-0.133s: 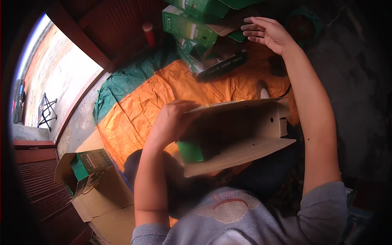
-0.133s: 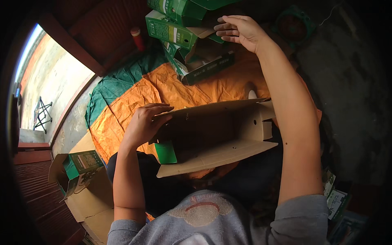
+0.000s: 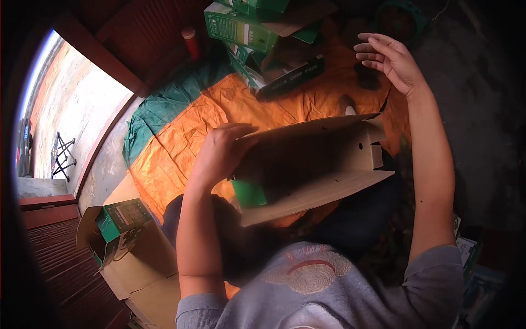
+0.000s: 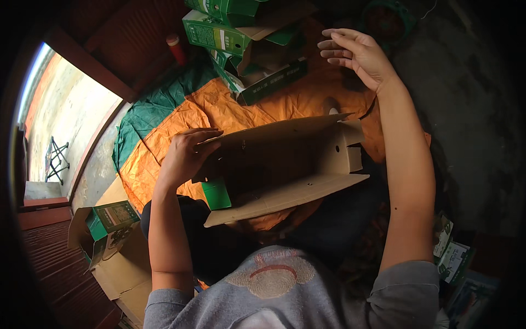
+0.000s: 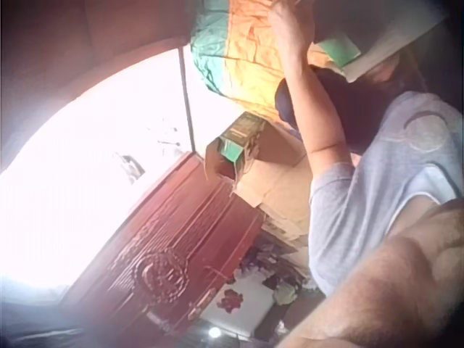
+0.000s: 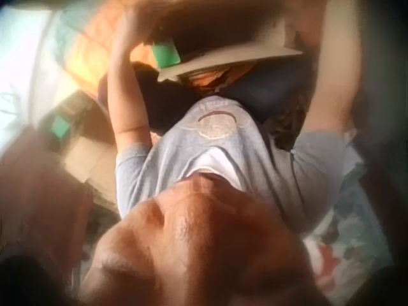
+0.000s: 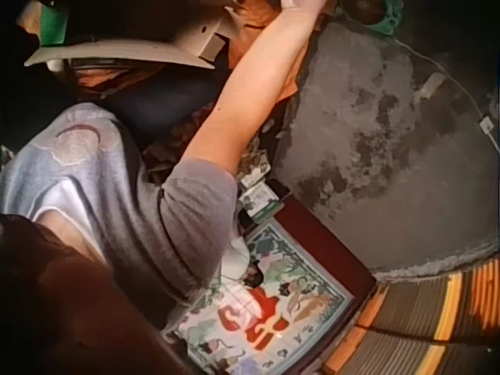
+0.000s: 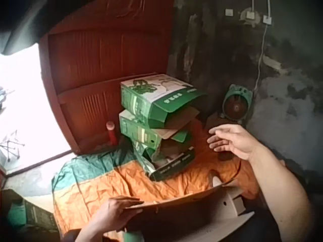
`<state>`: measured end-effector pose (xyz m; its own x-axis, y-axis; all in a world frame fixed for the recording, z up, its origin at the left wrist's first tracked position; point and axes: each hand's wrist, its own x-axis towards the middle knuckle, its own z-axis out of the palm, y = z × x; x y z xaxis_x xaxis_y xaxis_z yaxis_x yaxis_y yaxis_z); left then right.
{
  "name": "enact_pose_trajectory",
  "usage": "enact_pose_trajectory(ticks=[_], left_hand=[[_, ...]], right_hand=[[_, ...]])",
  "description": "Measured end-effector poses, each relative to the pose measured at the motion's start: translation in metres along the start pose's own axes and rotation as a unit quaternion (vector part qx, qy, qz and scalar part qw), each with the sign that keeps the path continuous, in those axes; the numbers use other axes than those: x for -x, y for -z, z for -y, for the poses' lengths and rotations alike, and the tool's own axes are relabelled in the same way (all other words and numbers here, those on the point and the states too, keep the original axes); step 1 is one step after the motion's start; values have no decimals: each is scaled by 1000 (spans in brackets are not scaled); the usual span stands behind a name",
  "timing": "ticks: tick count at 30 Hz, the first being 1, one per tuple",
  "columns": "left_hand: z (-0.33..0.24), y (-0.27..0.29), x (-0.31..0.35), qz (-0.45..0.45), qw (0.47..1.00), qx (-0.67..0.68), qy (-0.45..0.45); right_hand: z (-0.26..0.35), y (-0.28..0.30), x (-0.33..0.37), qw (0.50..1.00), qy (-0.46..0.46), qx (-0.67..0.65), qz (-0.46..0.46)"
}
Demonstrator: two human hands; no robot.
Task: Sorting and packing sweet potatoes into cardboard boxes while using a digital scale.
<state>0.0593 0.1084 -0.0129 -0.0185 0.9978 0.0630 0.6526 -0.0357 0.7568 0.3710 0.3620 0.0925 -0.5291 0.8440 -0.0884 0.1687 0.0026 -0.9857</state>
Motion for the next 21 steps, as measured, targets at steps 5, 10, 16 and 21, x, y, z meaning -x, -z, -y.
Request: enact_pose_trajectory(ticks=[5, 10, 16, 21], left_hand=[[-6, -7, 5, -30, 999, -3, -20], [-2, -23, 4, -42, 999, -13, -29], [6, -32, 16, -72, 990, 122, 3], [-21, -50, -2, -52, 991, 123, 16]], right_hand=[[-55, 75, 139, 974, 16, 21, -223], [-187, 129, 287, 894, -76, 50, -439], [-432, 95, 443, 899, -162, 170, -370], [-560, 25, 566, 811, -251, -239, -472]])
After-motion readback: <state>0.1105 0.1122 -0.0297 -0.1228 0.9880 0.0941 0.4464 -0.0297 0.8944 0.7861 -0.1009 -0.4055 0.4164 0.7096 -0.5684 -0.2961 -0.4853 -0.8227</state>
